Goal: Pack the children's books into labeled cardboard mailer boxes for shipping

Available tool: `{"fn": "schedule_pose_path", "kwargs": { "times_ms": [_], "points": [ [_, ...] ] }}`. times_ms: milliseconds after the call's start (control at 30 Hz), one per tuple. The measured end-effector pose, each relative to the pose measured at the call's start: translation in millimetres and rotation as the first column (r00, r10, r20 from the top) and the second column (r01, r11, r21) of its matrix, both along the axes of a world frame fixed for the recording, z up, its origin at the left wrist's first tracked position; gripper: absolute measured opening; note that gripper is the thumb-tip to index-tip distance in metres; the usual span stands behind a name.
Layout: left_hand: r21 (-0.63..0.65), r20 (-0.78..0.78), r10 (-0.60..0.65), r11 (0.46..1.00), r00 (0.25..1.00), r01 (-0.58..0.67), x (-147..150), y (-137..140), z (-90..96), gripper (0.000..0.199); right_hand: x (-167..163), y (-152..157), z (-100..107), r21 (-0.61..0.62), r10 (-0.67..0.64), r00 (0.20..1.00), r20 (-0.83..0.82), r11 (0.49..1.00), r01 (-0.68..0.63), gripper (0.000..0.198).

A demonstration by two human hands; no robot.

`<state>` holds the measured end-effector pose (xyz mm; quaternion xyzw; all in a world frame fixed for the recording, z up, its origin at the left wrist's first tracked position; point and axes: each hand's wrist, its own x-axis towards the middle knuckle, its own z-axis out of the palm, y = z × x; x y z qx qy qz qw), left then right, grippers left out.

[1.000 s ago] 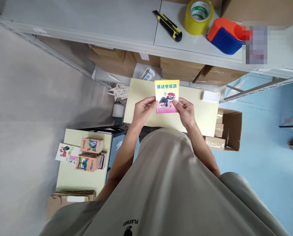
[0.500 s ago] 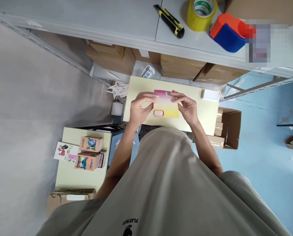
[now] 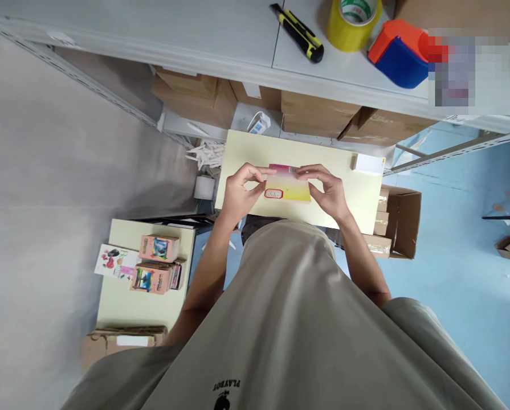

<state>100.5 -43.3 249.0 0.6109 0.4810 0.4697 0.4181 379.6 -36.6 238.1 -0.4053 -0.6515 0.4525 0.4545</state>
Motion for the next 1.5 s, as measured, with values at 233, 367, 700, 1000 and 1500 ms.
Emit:
{"fn": "schedule_pose_path", "kwargs": {
  "times_ms": [233, 367, 700, 1000, 1500],
  "points": [
    [-0.054, -0.025, -0.053, 0.997, 0.998, 0.052, -5.6, -3.2, -7.2, 0.047, -1.7, -6.5, -10.0, -0.140, -0.102, 0.995, -0.009, 0.985, 0.100, 0.056],
    [-0.104, 0.025, -0.086, 0.991, 0.996, 0.088, -6.5, -5.0, -2.0, 0.058, 0.8, -11.3, 8.7, -0.203, -0.082, 0.996, -0.016, 0.976, 0.077, 0.055],
    [-0.221, 0.088, 0.078, 0.974, 0.993, -0.057, 18.1, -3.9, -2.9, 0.073, -16.6, -1.9, 13.0, -0.414, -0.121, 0.990, -0.077, 0.907, 0.079, 0.070],
    [-0.114, 0.019, 0.120, 0.987, 0.993, -0.117, 3.4, -4.8, -12.3, 0.071, -10.8, -5.0, -12.1, -0.393, -0.058, 0.978, -0.199, 0.919, -0.025, 0.068],
    [0.260, -0.461, -0.035, 0.950, 0.887, 0.173, 95.1, -50.0, -26.4, 0.030, -62.9, 2.7, -79.2, -0.620, -0.162, 0.835, -0.526, 0.745, -0.246, 0.069]
  ]
}}
